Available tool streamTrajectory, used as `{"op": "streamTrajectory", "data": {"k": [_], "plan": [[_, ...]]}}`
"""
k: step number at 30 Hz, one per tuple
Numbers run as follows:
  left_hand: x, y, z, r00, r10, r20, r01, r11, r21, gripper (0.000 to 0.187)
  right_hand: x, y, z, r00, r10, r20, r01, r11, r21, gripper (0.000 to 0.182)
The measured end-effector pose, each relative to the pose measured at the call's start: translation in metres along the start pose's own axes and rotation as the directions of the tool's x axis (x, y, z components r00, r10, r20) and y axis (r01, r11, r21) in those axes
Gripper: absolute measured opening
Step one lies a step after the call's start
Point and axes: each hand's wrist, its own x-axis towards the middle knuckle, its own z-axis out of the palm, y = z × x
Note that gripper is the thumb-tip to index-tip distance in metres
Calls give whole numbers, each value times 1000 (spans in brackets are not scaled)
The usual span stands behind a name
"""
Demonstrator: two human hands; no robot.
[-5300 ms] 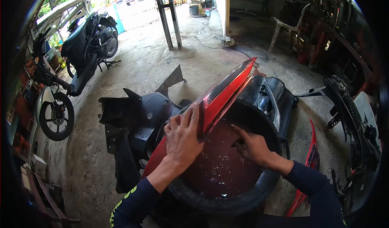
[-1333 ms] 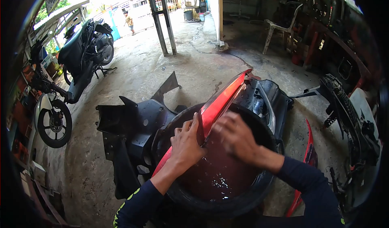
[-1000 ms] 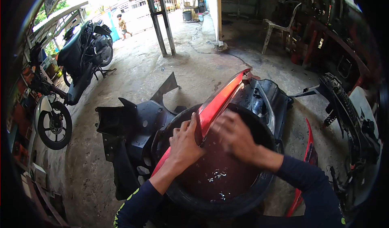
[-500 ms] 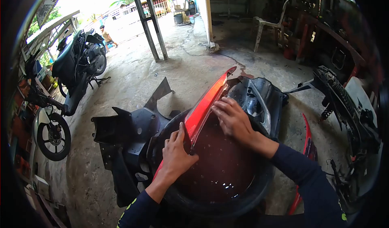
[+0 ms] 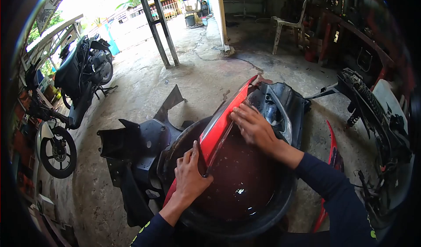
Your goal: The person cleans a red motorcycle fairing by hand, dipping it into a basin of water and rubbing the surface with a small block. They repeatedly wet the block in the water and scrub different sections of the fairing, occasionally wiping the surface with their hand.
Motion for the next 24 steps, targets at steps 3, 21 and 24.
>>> {"op": "streamTrajectory", "data": {"k": [3,21,24], "plan": [[0,-3,1,1000,21,-18,-21,1000,-6,113,-13,-30,3,990,-55,133,52,998,29,56],[2,-16,-1,997,67,-47,-69,997,-34,115,-3,-38,6,977,-182,114,159,970,186,42],[3,-11,-3,998,51,-40,-53,997,-51,115,10,34,34,992,126,-10,-126,990,62,40]]}}
